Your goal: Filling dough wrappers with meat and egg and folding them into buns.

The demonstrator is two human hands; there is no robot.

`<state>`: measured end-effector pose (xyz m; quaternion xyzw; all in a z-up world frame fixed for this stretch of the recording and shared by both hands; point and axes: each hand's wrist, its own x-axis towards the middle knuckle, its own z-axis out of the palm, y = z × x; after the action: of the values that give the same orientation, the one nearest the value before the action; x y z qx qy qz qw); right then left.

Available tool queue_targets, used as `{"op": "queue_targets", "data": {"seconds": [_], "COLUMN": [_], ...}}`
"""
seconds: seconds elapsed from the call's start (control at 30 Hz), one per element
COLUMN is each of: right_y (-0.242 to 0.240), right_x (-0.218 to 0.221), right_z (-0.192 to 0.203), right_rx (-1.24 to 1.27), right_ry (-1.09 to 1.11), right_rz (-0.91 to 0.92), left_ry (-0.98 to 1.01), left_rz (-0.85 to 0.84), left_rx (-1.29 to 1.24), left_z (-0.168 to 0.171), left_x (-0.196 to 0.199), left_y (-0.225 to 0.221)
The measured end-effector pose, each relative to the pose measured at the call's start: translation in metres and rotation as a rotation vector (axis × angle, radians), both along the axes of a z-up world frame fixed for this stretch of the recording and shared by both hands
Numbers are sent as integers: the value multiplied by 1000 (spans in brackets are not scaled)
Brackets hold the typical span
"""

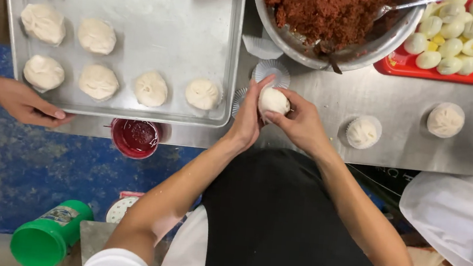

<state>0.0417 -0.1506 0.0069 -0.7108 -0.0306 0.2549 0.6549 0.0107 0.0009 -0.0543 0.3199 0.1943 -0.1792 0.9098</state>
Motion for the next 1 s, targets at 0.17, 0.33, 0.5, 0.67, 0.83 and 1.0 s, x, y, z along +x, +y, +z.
{"op": "queue_targets", "data": {"seconds": [0.17,0.33,0.5,0.67,0.83,1.0], "right_y": [-3,0,15,54,78,97], "right_x": [11,18,27,41,35,32], "right_z": [13,27,53,71,89,100], "right_rx": [-17,-118,-376,-533,-502,-366], "right_ry": [126,146,-102,-113,-251,-258], "right_rz": [47,95,131,281,376,428], "left_ry": [-27,16,-83,-112,-162,-288], "left_rz": [-180,-243,-199,188,274,240], "left_rx": [216,318,478,853,1210,1396], "left_z": [34,55,81,80,62,38], "left_x": [18,16,5,0,47,118], "left_y": [11,21,60,127,172,201]}}
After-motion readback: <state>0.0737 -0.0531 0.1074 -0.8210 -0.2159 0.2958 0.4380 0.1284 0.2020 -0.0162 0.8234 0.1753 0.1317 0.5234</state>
